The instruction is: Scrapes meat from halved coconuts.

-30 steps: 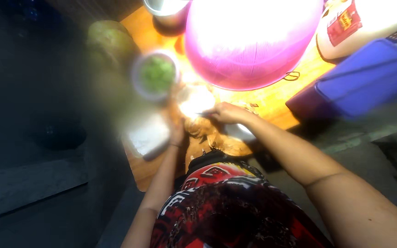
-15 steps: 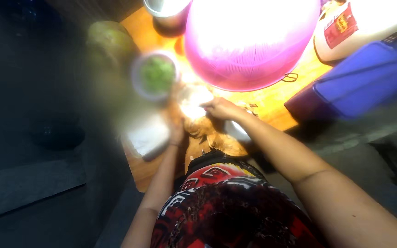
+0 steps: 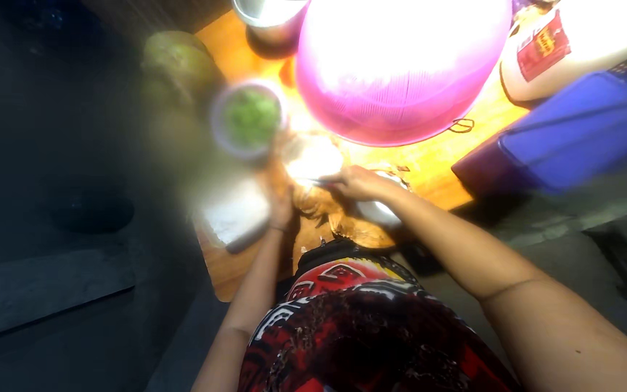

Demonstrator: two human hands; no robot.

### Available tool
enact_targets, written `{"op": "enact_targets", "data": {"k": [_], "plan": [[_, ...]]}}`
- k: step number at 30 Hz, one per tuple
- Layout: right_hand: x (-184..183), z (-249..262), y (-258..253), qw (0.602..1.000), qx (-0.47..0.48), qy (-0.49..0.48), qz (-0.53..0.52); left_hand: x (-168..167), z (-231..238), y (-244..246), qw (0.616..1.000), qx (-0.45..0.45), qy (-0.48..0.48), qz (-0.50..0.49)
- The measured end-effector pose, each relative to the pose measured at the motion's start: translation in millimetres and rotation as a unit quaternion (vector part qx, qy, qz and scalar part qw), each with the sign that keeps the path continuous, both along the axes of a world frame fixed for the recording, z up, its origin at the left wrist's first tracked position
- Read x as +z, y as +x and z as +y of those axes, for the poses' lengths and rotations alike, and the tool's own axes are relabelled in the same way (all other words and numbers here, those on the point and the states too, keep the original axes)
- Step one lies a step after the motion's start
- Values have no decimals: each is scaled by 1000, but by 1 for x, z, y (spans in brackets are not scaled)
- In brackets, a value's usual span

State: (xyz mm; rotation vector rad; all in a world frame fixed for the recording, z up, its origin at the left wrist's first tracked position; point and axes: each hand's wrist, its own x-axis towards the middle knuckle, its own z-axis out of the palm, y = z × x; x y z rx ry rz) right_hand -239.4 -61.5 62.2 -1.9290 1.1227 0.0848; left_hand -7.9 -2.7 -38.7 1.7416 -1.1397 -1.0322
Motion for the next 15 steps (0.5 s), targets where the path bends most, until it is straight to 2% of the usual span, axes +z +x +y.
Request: {"op": "enact_targets", "data": {"k": [3,8,12,15], "plan": [[2,-6,-15,1000,9,-8,10,-8,-2,3,1000,-6,-29,7],[-5,-7,-1,995,-36,-20,-86,-6,-4,2,1000,-4,-21,-11],[-13,-3,-12,999,10,-19,-47,-3,-2,0,1000,6,-8,8],[1,-8,-20,1000,8,-2,-11,-4,-5,0,999,2,-38,27]]}}
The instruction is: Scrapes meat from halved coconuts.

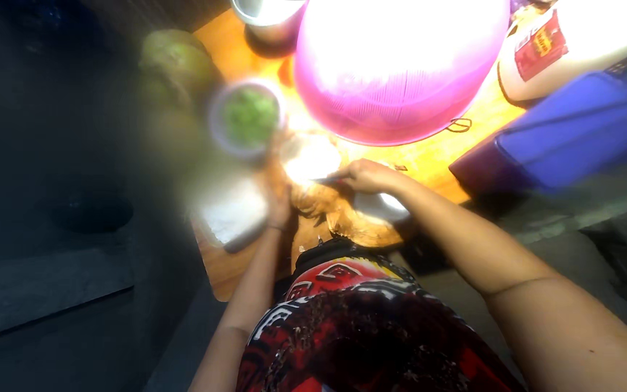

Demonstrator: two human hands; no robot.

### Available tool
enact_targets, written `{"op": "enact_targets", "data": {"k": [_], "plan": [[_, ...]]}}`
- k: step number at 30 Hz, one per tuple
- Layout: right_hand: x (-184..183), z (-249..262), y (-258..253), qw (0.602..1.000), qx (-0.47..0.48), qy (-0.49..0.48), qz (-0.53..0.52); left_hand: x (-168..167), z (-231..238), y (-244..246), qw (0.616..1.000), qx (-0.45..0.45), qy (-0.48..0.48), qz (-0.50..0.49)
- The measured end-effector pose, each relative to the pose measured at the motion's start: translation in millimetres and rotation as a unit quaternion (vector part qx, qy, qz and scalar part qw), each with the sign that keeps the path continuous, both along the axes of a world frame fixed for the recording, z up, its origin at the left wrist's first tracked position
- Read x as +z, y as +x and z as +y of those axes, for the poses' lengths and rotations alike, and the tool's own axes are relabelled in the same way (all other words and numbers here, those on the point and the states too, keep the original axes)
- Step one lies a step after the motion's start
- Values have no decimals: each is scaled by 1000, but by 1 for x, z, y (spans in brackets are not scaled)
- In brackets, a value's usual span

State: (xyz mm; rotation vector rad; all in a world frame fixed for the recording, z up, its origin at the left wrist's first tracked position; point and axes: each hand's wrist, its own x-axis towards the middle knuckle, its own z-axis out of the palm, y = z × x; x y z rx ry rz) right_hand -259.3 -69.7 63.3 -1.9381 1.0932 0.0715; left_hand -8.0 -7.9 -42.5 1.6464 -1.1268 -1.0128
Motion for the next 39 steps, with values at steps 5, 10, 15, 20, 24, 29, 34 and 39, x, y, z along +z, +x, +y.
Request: {"op": "enact_targets", "data": {"k": [5,10,15,20,24,29,34,39], "plan": [[-5,2,15,1000,-5,-17,-17,-4,0,2,1000,-3,5,-16],[17,-15,7,991,31,-34,125,7,3,-2,999,0,35,-8],[9,-17,30,996,20,-57,59,6,2,-2,999,1,40,-14],[19,-20,17,986,72,-34,150,7,6,-1,999,-2,50,-14],[4,-29,19,994,47,-66,72,5,4,-1,999,-9,43,-21],[13,-18,26,992,58,-19,115,5,4,1,999,-11,41,-29],[27,-31,18,981,50,-57,180,3,3,0,999,-7,43,-19],[4,-24,38,993,11,-51,109,6,2,0,998,-11,44,-36]]}}
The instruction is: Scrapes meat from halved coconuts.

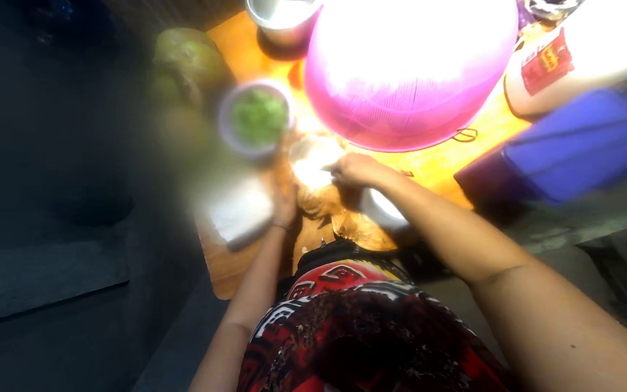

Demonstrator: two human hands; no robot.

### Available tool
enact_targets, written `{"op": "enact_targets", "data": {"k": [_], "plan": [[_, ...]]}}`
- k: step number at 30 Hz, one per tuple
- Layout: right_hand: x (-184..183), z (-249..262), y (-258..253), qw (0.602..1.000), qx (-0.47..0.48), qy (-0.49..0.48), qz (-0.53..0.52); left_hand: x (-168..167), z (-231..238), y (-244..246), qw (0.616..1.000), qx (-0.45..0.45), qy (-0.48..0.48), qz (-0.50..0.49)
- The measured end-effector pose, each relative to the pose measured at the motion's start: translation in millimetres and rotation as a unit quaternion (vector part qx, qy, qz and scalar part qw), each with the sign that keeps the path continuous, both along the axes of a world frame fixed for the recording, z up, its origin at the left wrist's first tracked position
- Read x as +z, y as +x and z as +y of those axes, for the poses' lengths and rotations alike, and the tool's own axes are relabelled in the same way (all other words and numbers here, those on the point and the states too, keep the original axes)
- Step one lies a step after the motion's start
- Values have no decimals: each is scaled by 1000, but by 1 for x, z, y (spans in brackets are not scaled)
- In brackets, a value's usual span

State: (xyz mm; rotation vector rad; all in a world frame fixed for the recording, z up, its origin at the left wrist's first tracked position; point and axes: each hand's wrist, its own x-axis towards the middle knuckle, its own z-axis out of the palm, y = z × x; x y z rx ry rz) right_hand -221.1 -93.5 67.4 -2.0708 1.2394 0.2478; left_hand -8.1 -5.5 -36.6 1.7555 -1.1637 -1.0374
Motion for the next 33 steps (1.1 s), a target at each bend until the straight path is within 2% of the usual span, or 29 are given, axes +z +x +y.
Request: {"op": "enact_targets", "data": {"k": [5,7,11,15,17,23,25,29,31,33], "plan": [[20,-4,-18,995,52,14,85,-2,2,1,1000,-4,0,0],[18,-10,-19,998,33,-2,52,-4,0,1,1000,-7,-7,2],[-9,-8,0,999,-15,-13,-44,-4,-1,2,1000,-1,-18,8],[3,2,-9,999,14,29,28,-1,3,0,1000,-5,-14,3],[8,-4,-15,998,34,14,60,-1,3,1,1000,0,-4,3],[2,-11,4,999,37,-9,39,2,0,-1,1000,7,5,2],[12,-8,2,995,69,-8,73,4,3,-1,1000,6,18,5],[65,-20,7,978,85,20,188,7,1,-3,1000,4,17,20],[67,-29,10,984,72,5,161,6,0,-2,1000,4,11,26],[54,-30,13,991,55,-5,122,4,0,-1,1000,2,15,23]]}}
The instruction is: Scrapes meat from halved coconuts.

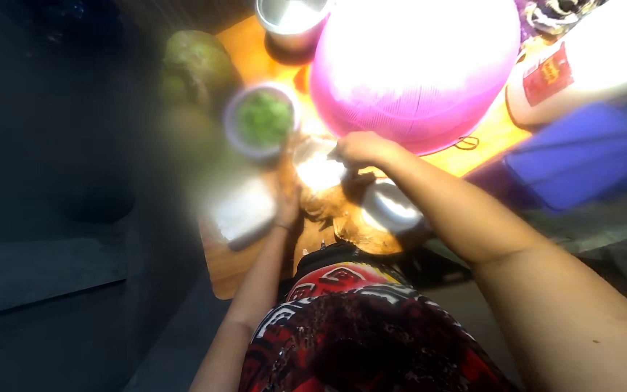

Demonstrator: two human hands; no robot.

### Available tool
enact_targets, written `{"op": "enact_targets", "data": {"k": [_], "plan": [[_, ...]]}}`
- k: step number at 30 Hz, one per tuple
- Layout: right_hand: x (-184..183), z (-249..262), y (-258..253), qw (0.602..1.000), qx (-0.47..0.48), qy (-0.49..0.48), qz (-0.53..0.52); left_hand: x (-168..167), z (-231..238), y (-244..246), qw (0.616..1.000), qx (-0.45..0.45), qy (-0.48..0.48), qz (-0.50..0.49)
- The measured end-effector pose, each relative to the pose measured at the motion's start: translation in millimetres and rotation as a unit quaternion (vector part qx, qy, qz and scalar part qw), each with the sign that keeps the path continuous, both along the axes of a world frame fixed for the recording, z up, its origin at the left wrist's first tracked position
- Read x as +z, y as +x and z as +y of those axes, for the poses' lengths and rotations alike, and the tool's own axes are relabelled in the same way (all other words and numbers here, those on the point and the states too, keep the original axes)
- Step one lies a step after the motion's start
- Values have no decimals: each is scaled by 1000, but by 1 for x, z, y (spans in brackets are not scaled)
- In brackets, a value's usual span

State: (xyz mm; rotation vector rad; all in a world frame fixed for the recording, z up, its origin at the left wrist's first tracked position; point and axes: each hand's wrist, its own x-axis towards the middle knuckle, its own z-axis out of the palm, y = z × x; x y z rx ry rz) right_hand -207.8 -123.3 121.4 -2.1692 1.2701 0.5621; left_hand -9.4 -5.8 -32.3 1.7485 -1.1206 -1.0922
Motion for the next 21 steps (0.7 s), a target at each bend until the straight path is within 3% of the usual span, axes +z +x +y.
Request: {"op": "enact_targets", "data": {"k": [3,7,12,14,18,21], "plan": [[-16,9,-6,999,33,8,15,-1,0,1,1000,0,8,3],[20,5,-8,993,49,20,102,2,-1,0,1000,-3,4,6],[-15,8,4,999,12,-24,-25,-2,-3,0,1000,-7,-16,-4],[-23,13,3,1000,19,-13,-16,-1,-2,1,1000,-8,-14,-16],[5,8,0,993,60,16,104,-1,-3,1,1000,-8,-2,-14],[5,-1,1,998,29,1,51,-3,-3,2,1000,-6,-9,-4]]}}
